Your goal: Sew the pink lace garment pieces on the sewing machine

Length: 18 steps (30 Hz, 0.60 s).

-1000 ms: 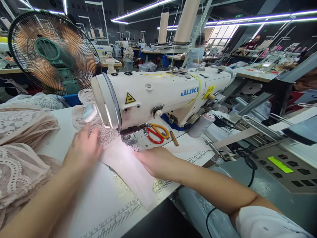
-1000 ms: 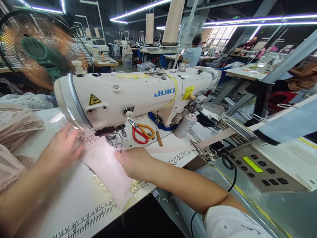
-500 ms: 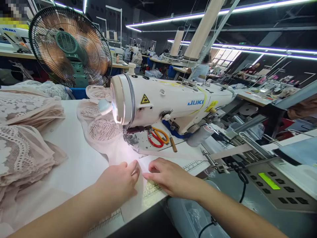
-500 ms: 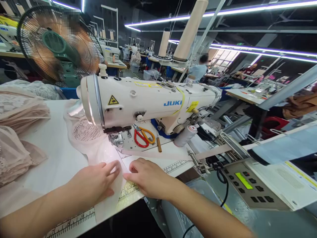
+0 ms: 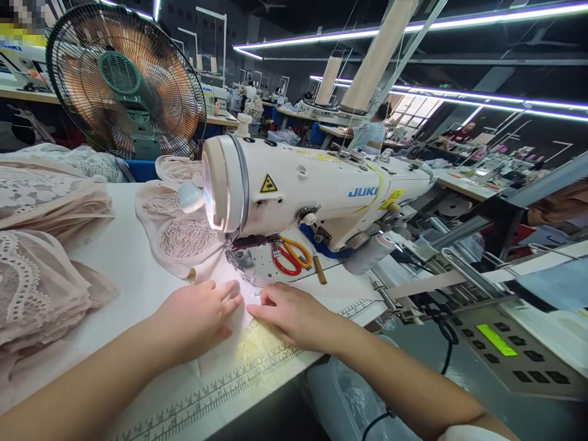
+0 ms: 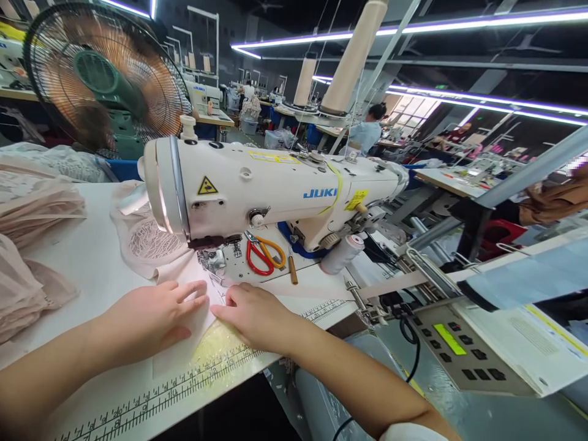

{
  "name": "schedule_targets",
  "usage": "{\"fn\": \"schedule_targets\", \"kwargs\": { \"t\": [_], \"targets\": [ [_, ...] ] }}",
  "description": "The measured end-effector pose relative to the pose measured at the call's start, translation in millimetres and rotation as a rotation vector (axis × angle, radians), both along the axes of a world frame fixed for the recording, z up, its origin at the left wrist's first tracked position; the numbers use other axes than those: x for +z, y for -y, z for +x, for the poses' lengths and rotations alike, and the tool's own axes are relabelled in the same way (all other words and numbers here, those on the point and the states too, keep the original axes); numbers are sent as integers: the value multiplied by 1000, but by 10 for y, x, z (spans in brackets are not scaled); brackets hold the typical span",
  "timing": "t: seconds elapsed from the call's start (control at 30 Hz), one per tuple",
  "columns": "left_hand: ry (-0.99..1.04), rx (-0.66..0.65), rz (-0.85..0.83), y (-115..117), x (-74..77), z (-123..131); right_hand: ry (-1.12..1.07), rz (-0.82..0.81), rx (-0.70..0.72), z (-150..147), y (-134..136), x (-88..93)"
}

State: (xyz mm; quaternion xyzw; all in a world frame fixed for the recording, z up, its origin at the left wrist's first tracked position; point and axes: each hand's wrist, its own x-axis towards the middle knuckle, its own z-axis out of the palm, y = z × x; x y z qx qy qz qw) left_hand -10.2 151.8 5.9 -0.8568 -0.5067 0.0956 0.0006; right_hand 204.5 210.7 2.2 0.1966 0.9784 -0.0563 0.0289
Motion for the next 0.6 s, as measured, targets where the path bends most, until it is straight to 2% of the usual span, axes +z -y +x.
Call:
{"fn": "schedule_targets", "kwargs": {
  "t": [0.3, 0.47, 0.6],
  "targets": [
    [-24, 18, 86, -100, -40, -161, 62, 87, -59, -157, -91, -32],
    [-41, 16, 167, -146, -49, -270, 127, 105, -105, -273, -87, 40],
    [-119, -7, 260, -153, -82, -254, 187, 81, -149, -335, -73, 97]
  ]
}}
